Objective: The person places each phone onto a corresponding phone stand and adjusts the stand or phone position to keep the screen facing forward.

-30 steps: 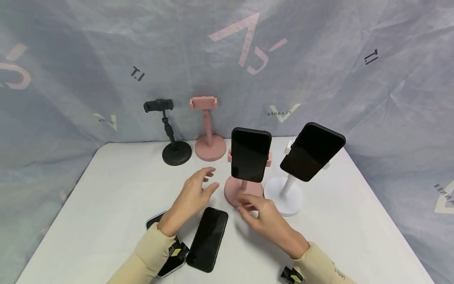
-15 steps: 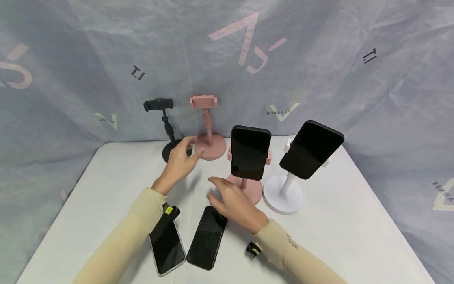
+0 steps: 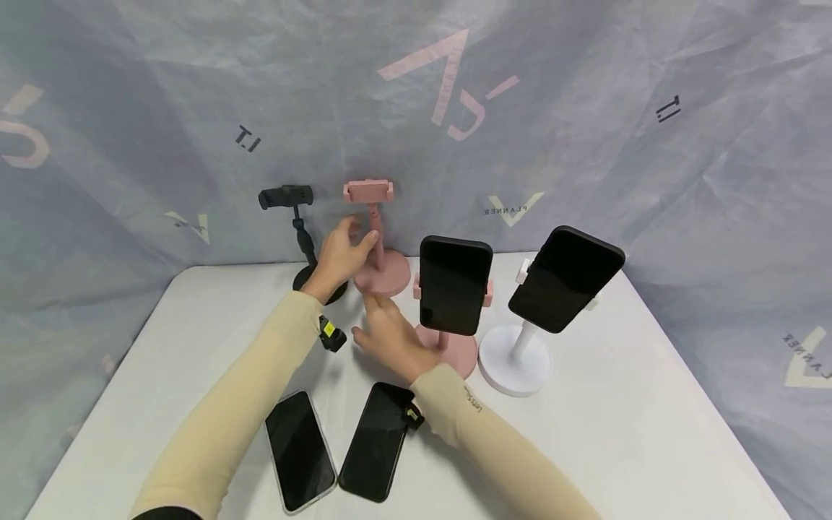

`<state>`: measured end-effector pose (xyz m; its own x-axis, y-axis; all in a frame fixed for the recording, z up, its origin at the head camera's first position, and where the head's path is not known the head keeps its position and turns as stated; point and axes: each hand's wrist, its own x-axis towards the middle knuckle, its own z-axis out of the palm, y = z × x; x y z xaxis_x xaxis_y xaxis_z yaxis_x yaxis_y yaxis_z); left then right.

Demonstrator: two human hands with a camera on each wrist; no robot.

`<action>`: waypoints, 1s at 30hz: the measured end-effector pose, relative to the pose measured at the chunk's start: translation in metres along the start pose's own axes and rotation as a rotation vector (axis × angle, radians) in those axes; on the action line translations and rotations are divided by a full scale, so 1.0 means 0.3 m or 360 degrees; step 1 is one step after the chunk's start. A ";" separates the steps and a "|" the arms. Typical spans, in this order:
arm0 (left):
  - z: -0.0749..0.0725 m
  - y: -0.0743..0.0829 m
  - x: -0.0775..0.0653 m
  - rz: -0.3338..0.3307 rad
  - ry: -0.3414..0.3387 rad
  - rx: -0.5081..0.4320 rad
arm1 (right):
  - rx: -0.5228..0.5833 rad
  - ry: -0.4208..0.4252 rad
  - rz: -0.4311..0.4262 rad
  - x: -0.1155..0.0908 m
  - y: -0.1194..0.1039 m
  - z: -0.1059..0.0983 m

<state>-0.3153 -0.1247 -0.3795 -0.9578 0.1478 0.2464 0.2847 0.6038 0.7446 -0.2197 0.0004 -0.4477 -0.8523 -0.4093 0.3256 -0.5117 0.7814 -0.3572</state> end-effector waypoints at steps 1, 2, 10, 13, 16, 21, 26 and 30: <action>0.004 0.002 0.012 -0.0017 0.0011 -0.0007 | -0.0001 -0.0019 0.0036 0.011 -0.006 0.005; 0.009 0.004 0.022 -0.0040 0.0019 -0.0028 | 0.0004 -0.0039 0.0073 0.022 -0.010 0.011; 0.075 -0.005 0.070 -0.0082 0.0037 -0.0289 | -0.0292 -0.0045 0.0171 0.067 0.032 0.075; 0.094 0.002 0.068 -0.0059 0.0026 -0.0298 | -0.0429 -0.0097 0.0203 0.064 0.054 0.098; 0.106 0.013 0.061 -0.0061 0.0024 -0.0287 | -0.0530 -0.0135 0.0185 0.057 0.070 0.107; 0.115 0.005 0.059 -0.0043 0.0091 -0.0285 | -0.0609 -0.0124 0.0084 0.047 0.088 0.105; 0.104 0.005 0.060 0.0018 0.0144 -0.0208 | -0.0446 -0.0149 0.0153 0.050 0.092 0.089; 0.091 0.024 0.046 0.0041 0.0138 -0.0147 | -0.0428 -0.0161 0.0214 0.053 0.080 0.065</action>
<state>-0.3275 -0.0970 -0.3878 -0.9443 0.0916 0.3161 0.3155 0.5254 0.7902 -0.2476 0.0035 -0.4680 -0.9238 -0.3280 0.1976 -0.3580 0.9228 -0.1422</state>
